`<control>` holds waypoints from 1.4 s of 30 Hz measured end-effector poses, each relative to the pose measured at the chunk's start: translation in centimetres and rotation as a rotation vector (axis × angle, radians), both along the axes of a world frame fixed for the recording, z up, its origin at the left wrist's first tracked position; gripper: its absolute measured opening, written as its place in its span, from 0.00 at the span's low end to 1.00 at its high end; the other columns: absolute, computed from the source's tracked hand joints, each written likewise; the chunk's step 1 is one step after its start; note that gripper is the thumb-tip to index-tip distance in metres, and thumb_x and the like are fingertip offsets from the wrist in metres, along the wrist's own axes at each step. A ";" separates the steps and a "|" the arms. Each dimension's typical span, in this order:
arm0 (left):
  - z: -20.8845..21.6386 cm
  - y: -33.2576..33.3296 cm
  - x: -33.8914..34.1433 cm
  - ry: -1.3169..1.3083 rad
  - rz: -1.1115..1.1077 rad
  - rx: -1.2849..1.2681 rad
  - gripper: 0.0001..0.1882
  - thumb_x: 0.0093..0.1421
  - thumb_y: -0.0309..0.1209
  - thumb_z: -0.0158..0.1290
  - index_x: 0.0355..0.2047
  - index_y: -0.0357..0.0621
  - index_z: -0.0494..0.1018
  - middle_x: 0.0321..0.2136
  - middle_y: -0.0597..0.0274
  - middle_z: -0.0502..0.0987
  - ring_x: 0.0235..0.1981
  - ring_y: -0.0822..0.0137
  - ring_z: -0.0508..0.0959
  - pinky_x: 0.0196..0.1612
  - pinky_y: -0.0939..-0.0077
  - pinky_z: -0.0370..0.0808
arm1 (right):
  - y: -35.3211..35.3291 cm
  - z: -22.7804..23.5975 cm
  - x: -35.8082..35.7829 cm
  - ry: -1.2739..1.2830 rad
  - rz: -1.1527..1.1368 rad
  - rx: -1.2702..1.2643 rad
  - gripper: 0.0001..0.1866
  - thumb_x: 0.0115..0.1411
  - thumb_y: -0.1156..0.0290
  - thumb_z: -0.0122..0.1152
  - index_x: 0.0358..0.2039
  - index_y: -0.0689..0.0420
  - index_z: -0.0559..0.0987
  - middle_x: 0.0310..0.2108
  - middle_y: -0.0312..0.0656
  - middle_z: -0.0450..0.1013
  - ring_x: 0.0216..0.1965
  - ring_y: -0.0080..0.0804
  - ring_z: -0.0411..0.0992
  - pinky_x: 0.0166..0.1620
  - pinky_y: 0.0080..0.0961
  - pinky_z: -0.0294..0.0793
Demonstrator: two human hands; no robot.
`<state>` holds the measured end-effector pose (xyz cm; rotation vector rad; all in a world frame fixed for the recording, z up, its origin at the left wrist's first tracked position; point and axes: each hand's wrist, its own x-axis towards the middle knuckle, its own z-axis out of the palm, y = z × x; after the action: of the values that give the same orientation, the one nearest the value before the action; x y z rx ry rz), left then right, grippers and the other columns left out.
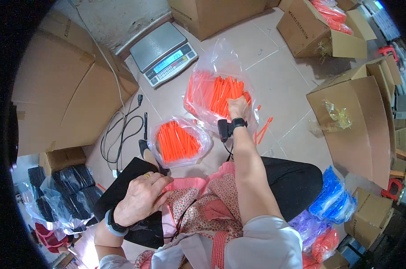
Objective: Counting and bundling orange plastic straws into bundles while sitting on the floor.
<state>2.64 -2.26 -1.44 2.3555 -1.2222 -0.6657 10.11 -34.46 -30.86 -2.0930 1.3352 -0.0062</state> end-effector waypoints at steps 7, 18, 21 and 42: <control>0.0 -0.2 0.3 -0.006 -0.002 0.014 0.16 0.50 0.30 0.60 0.39 0.38 0.73 0.31 0.54 0.74 0.32 0.55 0.76 0.35 0.65 0.74 | 1.3 1.5 1.3 0.035 -0.064 0.012 0.22 0.47 0.63 0.62 0.37 0.68 0.77 0.42 0.60 0.75 0.47 0.55 0.73 0.51 0.42 0.72; 0.2 0.0 0.0 -0.011 -0.018 0.016 0.17 0.49 0.29 0.60 0.39 0.38 0.73 0.31 0.54 0.74 0.32 0.54 0.76 0.36 0.64 0.74 | -1.5 -3.6 0.7 -0.176 -0.075 0.097 0.16 0.46 0.70 0.61 0.36 0.64 0.77 0.23 0.48 0.77 0.26 0.40 0.78 0.34 0.34 0.74; -0.1 0.0 0.1 -0.009 0.005 0.028 0.17 0.49 0.29 0.60 0.39 0.38 0.73 0.30 0.54 0.74 0.32 0.54 0.76 0.36 0.64 0.74 | -0.3 -4.0 1.3 -0.151 -0.059 -0.007 0.16 0.46 0.72 0.60 0.35 0.67 0.76 0.21 0.48 0.76 0.24 0.35 0.77 0.31 0.32 0.74; -0.3 -0.2 0.3 0.012 -0.004 0.038 0.16 0.50 0.30 0.60 0.39 0.39 0.73 0.30 0.54 0.74 0.31 0.54 0.76 0.36 0.65 0.75 | 2.1 -1.1 3.7 -0.002 -0.128 0.143 0.31 0.44 0.66 0.68 0.48 0.65 0.68 0.41 0.58 0.75 0.46 0.53 0.74 0.48 0.45 0.73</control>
<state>2.96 -2.48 -1.71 2.3773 -1.2200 -0.7098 13.79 -32.37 -31.96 -1.8866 1.4240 0.0320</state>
